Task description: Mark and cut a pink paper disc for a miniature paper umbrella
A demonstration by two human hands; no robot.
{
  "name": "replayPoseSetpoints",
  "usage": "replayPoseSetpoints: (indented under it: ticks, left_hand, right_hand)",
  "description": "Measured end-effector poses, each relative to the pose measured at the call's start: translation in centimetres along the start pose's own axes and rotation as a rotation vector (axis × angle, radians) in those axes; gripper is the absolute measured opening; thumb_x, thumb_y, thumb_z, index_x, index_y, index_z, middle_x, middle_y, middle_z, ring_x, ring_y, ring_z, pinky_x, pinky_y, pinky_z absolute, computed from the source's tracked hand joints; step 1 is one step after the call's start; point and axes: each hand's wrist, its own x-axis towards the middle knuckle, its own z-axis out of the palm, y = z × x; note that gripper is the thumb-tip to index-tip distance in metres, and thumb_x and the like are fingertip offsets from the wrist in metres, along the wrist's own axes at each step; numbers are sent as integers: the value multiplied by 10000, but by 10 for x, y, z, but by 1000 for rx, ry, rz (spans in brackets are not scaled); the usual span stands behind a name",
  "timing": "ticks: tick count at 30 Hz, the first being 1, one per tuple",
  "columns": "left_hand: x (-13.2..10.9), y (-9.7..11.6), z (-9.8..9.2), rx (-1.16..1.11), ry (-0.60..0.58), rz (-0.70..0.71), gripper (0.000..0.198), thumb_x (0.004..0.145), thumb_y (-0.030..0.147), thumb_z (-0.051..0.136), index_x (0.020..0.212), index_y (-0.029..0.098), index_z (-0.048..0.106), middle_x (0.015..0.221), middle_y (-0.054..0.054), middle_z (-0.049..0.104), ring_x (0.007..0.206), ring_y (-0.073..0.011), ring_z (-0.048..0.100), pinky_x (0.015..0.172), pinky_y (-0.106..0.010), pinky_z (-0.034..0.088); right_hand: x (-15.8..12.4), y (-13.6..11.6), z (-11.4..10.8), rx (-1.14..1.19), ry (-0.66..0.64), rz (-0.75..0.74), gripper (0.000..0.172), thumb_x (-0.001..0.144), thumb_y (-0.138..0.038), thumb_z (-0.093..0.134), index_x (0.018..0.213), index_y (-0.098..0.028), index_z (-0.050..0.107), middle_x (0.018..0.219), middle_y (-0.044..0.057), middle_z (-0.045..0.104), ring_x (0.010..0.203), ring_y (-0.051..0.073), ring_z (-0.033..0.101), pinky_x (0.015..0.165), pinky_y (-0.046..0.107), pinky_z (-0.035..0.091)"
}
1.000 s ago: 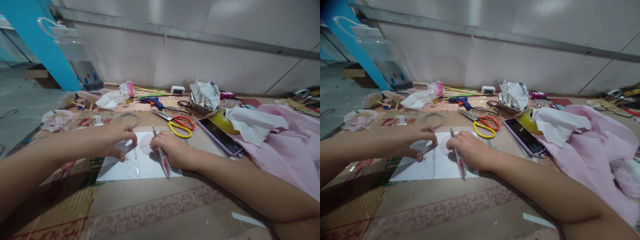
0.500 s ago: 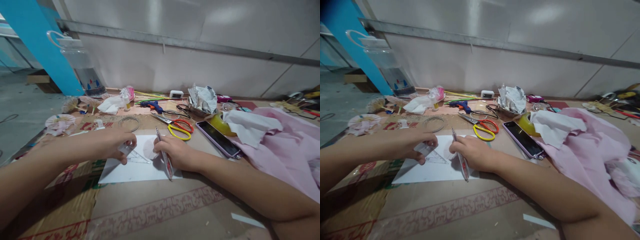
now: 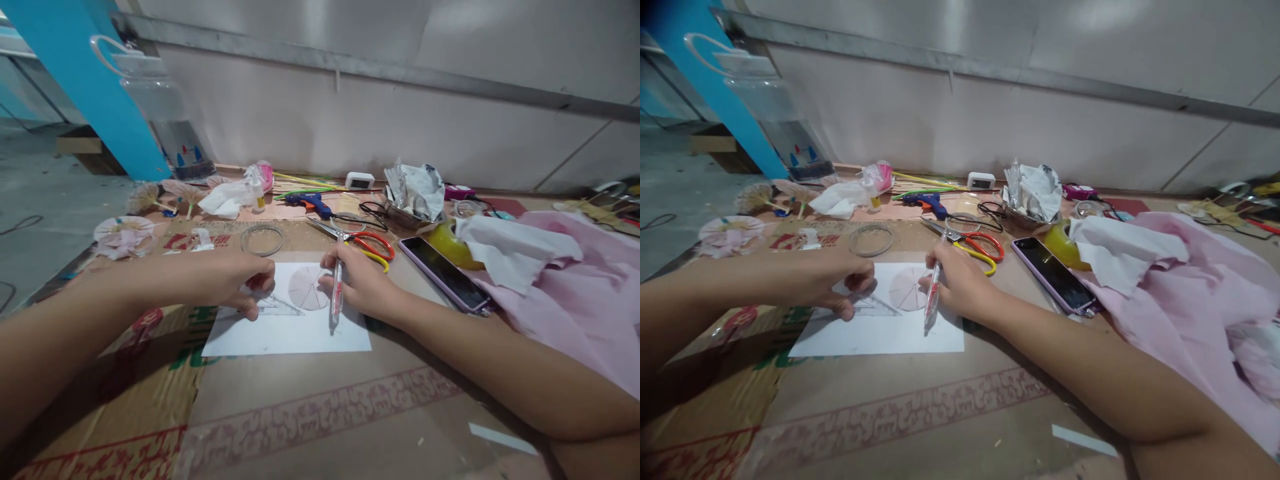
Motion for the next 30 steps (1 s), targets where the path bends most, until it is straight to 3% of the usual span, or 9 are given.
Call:
replayPoseSetpoints:
  ticks: [2,5,9,11,17,22,27,30]
  left_hand:
    - [-1,1,-1,-39,-3,10,153,809,311,687,944,246,653,905,-13,699,819,-191,625,695,-273,453]
    - [-2,-2,-4,-130,-4,93,207,905,282,560,1063,278,694,996,-15,741,905,-192,672,777,-268,495]
    - [-1,-1,-6,-199,-43,248,238,954,330,531,1030,284,751,1046,-45,748,951,-202,689,820,-268,520]
    - [0,5,-4,-180,-3,272,253,956,330,526,1021,282,766,1031,-49,727,927,-195,680,804,-265,516]
    - [10,23,14,-34,238,167,362,982,488,473,993,233,730,1026,-60,699,904,-207,649,797,-310,486]
    - [16,24,28,-12,343,-12,420,1013,517,375,1202,279,665,1091,-53,741,908,-239,666,764,-359,478]
    - [18,24,26,19,418,27,407,1020,396,330,1281,236,598,1088,-67,727,905,-223,663,750,-342,474]
    - [29,31,17,51,454,117,408,1006,488,410,1273,233,583,989,-55,704,776,-189,630,680,-310,432]
  right_hand:
    - [-1,-2,0,-24,-1,-15,266,845,-273,754,985,-207,538,977,49,635,891,219,567,770,326,401]
    - [-4,-3,-1,-23,14,-59,249,847,-259,739,960,-212,523,941,40,619,849,208,545,743,313,380]
    - [-5,-3,2,-16,-15,-123,205,854,-210,691,967,-217,520,905,32,609,808,199,530,721,307,368]
    - [-5,-2,4,-19,-25,-123,210,847,-183,688,971,-217,522,902,31,612,798,195,526,717,304,369]
    - [-2,2,7,24,-36,-155,170,873,-133,663,960,-212,540,931,41,643,850,198,568,764,319,419]
    - [-1,4,7,117,-75,-179,186,873,-85,635,946,-217,527,1022,63,685,937,214,614,825,353,464]
    - [0,-1,5,168,-81,-113,179,863,-102,617,931,-225,505,1049,59,698,943,215,634,811,348,467]
    - [1,-1,5,237,-13,-63,165,865,-111,582,936,-227,489,1011,46,686,896,200,630,787,331,457]
